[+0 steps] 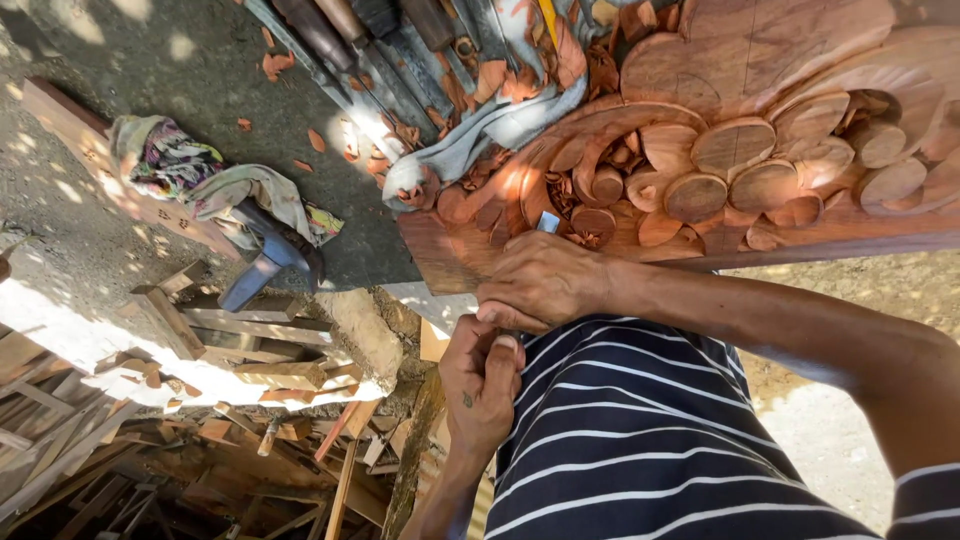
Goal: Carving intricate floral patterns into a piece of wood using a hammer and chisel.
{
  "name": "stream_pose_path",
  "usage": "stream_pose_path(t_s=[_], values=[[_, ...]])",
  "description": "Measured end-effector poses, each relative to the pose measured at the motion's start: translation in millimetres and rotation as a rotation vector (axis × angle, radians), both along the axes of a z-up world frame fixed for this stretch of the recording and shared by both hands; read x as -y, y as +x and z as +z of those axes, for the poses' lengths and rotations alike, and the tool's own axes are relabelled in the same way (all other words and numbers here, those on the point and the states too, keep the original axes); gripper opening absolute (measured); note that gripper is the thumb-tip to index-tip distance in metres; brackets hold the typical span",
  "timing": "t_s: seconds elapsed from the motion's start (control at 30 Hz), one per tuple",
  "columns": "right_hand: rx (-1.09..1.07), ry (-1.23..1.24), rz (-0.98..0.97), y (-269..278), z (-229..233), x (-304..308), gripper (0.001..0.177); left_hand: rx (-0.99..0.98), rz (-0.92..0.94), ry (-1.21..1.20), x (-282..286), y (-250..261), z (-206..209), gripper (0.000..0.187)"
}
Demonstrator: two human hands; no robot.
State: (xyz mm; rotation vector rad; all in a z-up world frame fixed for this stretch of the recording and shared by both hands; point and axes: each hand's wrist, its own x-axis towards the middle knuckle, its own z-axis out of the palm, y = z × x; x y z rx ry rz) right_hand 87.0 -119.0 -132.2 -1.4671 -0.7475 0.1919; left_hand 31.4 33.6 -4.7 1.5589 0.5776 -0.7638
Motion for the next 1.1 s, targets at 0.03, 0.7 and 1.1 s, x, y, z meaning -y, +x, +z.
stream_pose_path(t_s=[0.03, 0.7, 1.1], values=[[0.013, -0.013, -0.007, 1.3, 0.8, 0.3, 0.035, -0.003, 0.011, 0.009, 2.0, 0.5, 0.3, 0.009], [0.093, -0.178, -0.062, 1.6, 3.3, -4.5, 0.035, 0.070, 0.039, -0.019, -11.3, -9.0, -7.5, 0.011], [0.086, -0.315, -0.017, -1.0, -5.7, -5.6, 0.034, 0.069, 0.026, 0.004, -14.2, -17.8, -22.0, 0.009]])
